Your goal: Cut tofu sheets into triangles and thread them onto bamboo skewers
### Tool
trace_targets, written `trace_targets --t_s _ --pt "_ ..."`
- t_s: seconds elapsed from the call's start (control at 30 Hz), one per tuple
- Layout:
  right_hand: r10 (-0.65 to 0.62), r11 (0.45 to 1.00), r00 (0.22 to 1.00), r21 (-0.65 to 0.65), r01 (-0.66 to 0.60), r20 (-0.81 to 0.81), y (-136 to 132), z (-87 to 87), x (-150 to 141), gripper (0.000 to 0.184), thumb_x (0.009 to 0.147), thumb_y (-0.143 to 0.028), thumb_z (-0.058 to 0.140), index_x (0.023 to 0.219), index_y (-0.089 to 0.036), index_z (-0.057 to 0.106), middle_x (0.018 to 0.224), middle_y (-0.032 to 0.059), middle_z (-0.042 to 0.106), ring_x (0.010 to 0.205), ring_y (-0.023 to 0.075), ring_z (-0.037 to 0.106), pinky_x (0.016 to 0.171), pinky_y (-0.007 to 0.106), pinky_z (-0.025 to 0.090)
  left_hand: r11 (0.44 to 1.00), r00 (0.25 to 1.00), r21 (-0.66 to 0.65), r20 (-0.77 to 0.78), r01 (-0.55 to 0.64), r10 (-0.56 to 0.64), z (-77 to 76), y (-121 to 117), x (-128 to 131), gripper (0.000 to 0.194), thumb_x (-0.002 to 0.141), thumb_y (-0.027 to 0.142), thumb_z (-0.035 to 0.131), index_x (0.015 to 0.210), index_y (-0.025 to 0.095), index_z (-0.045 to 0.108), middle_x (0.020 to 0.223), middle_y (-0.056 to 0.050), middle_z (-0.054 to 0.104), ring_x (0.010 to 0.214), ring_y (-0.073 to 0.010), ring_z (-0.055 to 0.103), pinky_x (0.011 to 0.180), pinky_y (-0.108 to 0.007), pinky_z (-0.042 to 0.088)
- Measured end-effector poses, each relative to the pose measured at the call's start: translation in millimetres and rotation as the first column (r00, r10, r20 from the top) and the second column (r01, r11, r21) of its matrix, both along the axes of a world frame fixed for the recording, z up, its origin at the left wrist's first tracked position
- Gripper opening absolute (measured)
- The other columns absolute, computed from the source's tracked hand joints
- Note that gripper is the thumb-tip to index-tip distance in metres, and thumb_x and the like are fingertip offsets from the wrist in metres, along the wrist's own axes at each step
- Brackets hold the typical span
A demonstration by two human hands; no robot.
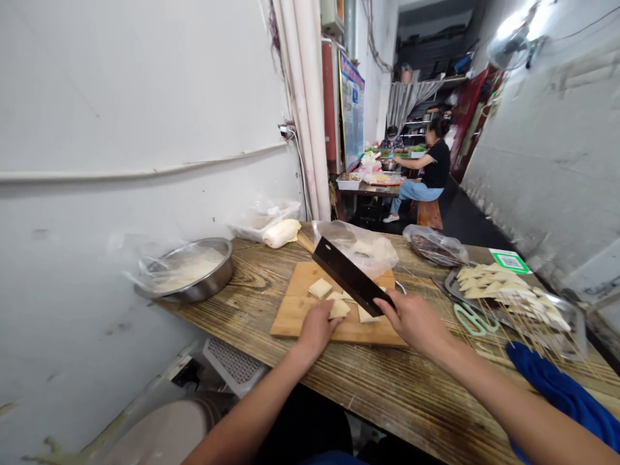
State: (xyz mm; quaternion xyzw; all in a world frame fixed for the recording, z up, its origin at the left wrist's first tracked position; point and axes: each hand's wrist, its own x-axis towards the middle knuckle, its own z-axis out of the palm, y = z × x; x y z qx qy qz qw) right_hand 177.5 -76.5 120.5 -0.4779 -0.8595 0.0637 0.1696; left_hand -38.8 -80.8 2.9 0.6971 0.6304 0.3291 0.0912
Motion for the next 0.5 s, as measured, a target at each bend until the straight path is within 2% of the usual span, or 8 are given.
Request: trace_targets --t_s 0.1,0.17,0.23,0.3,0.37,0.43,0.5 --pt "-0.028 1.000 0.999 -0.003 0.028 -0.029 -2 1.2 3 0.039 0.090 -0.042 0.031 0.081 -0.018 0.060 0.063 0.0057 0.066 0.057 0.0192 0.061 0.053 0.025 0.036 1.000 1.000 0.001 -0.002 0.019 -0.019 0.6 13 24 0.035 0.071 0.016 0.062 0.106 0.015 0.056 0.105 -0.014 0.059 0.100 -0.0238 0.054 0.087 -0.038 0.043" --pt "-0.045 0.999 0.999 -0.005 0.045 -0.025 -4 2.0 8 0.039 0.090 -0.043 0.031 0.081 -0.018 0.060 0.063 0.0058 0.066 0.056 0.0195 0.061 0.053 0.025 0.037 1.000 0.999 0.002 -0.020 0.028 -0.028 1.8 17 22 0.051 0.068 0.016 0.065 0.116 0.013 0.050 0.117 -0.017 0.053 0.108 -0.0254 0.051 0.090 -0.038 0.041" --pt "-0.056 0.998 0.998 -0.001 0.056 -0.016 -6 1.7 13 0.040 0.090 -0.043 0.030 0.082 -0.018 0.060 0.065 0.0063 0.066 0.057 0.0200 0.061 0.054 0.026 0.038 0.996 0.993 -0.015 -0.068 0.091 -0.092 4.8 20 4 0.070 0.061 0.018 0.070 0.125 0.014 0.043 0.129 -0.020 0.043 0.117 -0.0280 0.044 0.093 -0.039 0.039" --pt "-0.055 0.998 0.998 0.000 0.055 -0.016 -8 -0.1 19 0.039 0.090 -0.043 0.030 0.085 -0.019 0.060 0.069 0.0068 0.067 0.060 0.0205 0.062 0.055 0.026 0.039 0.970 0.958 -0.051 -0.156 0.237 -0.242 10.1 28 -26 0.069 0.059 0.015 0.069 0.124 0.017 0.045 0.133 -0.017 0.041 0.120 -0.0274 0.041 0.095 -0.039 0.038" --pt "-0.060 0.998 0.998 -0.001 0.060 -0.022 -10 -3.2 22 0.039 0.090 -0.042 0.030 0.088 -0.018 0.060 0.071 0.0075 0.068 0.063 0.0210 0.063 0.056 0.027 0.039 0.943 0.905 -0.074 -0.267 0.325 -0.332 17.6 42 -56 0.070 0.057 0.007 0.065 0.123 0.020 0.046 0.132 -0.014 0.043 0.122 -0.0259 0.039 0.100 -0.040 0.032" --pt "-0.061 0.998 0.998 -0.004 0.061 -0.030 -10 -6.5 21 0.039 0.090 -0.042 0.030 0.085 -0.018 0.060 0.070 0.0076 0.067 0.063 0.0210 0.062 0.057 0.027 0.039 0.902 0.836 -0.166 -0.338 0.399 -0.432 25.8 61 -75 0.078 0.052 0.004 0.064 0.126 0.019 0.043 0.133 -0.013 0.043 0.125 -0.0262 0.035 0.103 -0.041 0.028" --pt "-0.060 0.998 0.997 -0.013 0.059 -0.041 -9 -9.1 17 0.040 0.090 -0.042 0.030 0.079 -0.018 0.059 0.067 0.0069 0.066 0.060 0.0204 0.061 0.056 0.027 0.038 0.837 0.759 -0.293 -0.357 0.463 -0.545 33.4 80 -81 0.077 0.051 0.005 0.064 0.124 0.019 0.045 0.129 -0.011 0.047 0.121 -0.0255 0.040 0.100 -0.039 0.031"
